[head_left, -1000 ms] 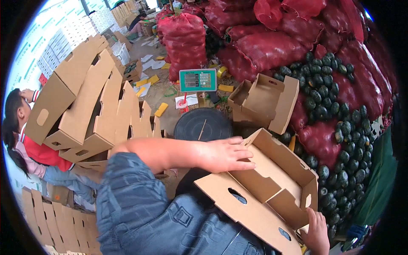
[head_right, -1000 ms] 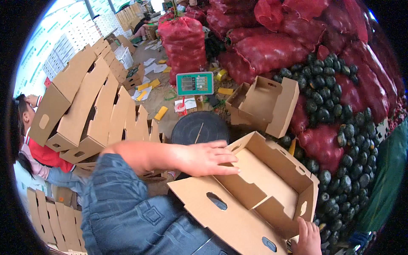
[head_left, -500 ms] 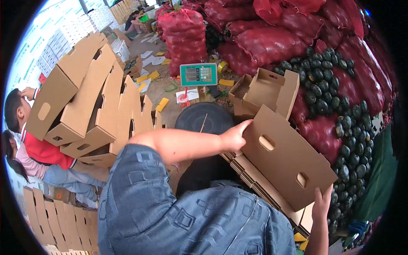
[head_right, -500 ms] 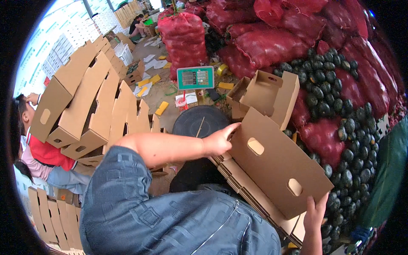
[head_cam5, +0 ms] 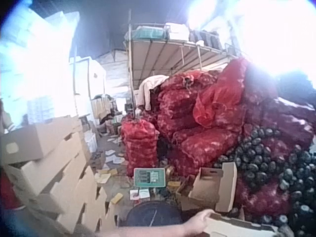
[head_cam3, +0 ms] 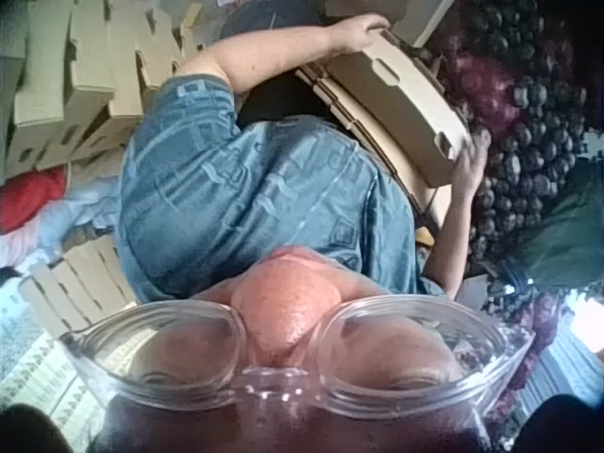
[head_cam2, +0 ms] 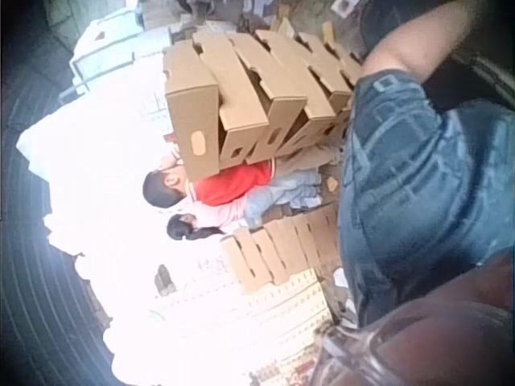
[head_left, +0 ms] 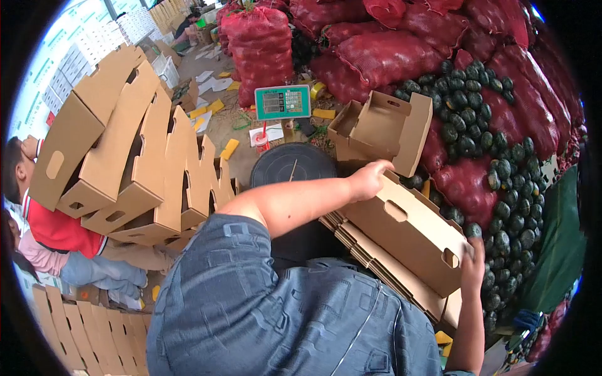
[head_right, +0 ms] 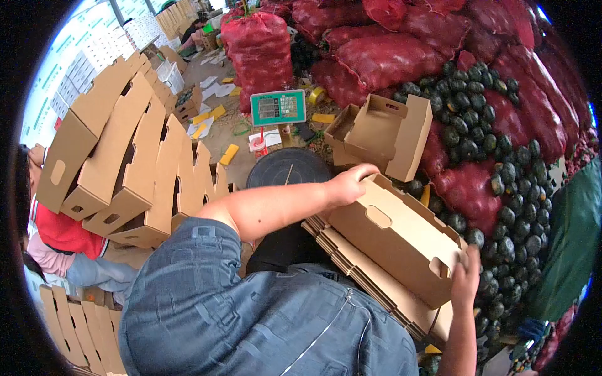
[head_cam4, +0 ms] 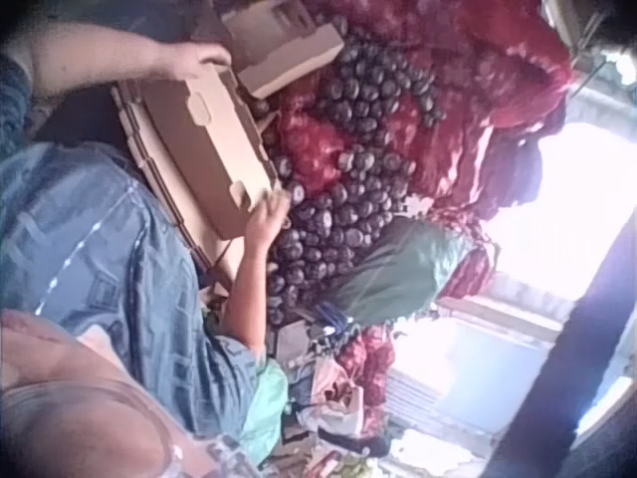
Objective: The person assembles cardboard boxes by hand, folding the flaps and stacking them in a tall pile.
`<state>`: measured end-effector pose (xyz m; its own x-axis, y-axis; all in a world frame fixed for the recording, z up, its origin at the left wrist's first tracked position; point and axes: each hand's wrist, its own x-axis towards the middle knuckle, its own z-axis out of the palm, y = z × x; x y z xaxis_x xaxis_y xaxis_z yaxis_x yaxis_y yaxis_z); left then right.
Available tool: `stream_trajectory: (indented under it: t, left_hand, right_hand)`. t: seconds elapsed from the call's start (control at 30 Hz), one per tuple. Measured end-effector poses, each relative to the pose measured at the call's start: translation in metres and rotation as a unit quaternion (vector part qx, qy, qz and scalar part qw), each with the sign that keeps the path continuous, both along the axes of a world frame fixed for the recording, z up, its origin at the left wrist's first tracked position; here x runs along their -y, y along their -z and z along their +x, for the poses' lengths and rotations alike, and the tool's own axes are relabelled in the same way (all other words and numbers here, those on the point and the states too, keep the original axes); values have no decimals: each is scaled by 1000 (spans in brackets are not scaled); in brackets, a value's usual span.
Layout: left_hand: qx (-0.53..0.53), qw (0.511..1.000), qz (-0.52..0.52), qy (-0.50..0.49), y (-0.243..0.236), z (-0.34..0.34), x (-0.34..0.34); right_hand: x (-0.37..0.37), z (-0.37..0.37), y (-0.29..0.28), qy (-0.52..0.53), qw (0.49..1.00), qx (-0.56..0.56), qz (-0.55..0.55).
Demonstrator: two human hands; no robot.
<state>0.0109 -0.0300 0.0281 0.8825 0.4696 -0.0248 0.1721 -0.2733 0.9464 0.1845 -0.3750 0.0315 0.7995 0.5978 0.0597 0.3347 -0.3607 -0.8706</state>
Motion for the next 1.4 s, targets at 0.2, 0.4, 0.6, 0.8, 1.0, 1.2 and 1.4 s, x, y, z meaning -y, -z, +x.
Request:
stream_trajectory:
  t: [0.2,0.4,0.6,0.8,1.0,1.2,1.4]
  left_hand:
    - [-417,709,291,489,-66,30,24]
    - [-430,638,228,596,-62,40,62]
    - [-235,761,324,510,-87,-1,57]
    - [-62,834,520,171,-111,-109,13]
    - [228,644,667,-297,-192,-228,-2]
    - [158,906,343,-191,-101,-330,56]
    - [106,845,93,-516,2,-404,87]
  right_hand:
    - [-42,-5,-81,-440,735,57,-514]
    - [-67,-9,-43,-400,682,-249,-559]
    - [-44,13,-78,-492,703,-120,-500]
    - [-62,-21,-142,-469,797,258,-281]
    - [-113,-33,-176,-285,827,482,54]
    - [-252,-111,-333,-248,799,459,300]
    - [-332,-329,-472,-413,651,527,357]
